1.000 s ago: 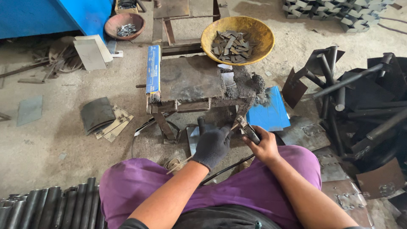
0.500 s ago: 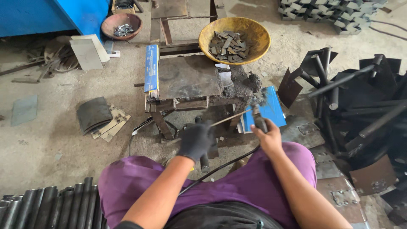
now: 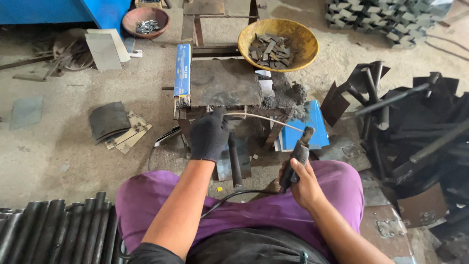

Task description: The person welds a metal pipe to a metal plate using a welding torch. They hold the pipe with a gloved hand and apply the torch to the joint, creating sparks. The person adjusts the position of the pipe and plate during the process.

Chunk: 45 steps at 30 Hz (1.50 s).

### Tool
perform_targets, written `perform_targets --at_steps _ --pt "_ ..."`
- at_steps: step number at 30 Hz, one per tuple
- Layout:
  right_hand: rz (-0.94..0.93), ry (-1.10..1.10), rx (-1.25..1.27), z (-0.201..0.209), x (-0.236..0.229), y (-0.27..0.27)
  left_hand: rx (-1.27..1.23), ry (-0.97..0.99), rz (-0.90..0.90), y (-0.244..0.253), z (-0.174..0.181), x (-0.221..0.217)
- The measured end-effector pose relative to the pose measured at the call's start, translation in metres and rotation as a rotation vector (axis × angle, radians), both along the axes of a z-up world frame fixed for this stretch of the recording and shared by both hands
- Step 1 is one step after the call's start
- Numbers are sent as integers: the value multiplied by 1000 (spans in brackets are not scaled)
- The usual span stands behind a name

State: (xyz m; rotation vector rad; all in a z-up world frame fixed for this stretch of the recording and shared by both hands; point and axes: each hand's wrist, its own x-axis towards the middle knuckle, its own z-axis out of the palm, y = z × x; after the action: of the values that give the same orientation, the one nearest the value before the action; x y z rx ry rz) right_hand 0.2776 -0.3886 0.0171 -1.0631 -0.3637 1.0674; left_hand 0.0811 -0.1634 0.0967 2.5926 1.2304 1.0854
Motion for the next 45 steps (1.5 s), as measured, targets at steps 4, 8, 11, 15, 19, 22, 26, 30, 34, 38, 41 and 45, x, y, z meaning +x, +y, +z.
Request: perform_targets --at_steps 4,8,11,15,19,22,26,30,34,38,41,45 --pt "-97 31 -108 0 27 -18 257 -73 -185 -10 19 -1" --pt "-387 260 -164 4 95 -54 505 -196 -303 -18 8 -7" --pt "-492 366 -143 -6 161 -86 342 -217 -277 -14 -27 -6" --pt "-392 365 -404 -76 201 -132 -269 -54 -87 0 -101 0" --pt "-116 513 -730 -147 179 -159 -872 -63 -57 1 -211 -5" --pt "-59 267 -807 -154 160 -174 -1292 255 1 -27 -284 -3" --pt "66 -296 -1186 -133 200 -187 -1831 266 85 -54 -315 14" --pt "57 -826 -1269 -109 243 -176 -1956 171 90 -60 -312 26" --pt "-174 -1052 -970 -57 248 -132 -1934 -6 142 -70 -302 30" --pt "-346 -718 -326 -3 205 -46 -1857 -156 257 -73 -293 31" --pt "-246 -522 -142 17 164 15 -1120 602 -284 -69 -303 26" --pt "-306 -247 35 -25 94 79 -740 978 -612 -69 -318 22"
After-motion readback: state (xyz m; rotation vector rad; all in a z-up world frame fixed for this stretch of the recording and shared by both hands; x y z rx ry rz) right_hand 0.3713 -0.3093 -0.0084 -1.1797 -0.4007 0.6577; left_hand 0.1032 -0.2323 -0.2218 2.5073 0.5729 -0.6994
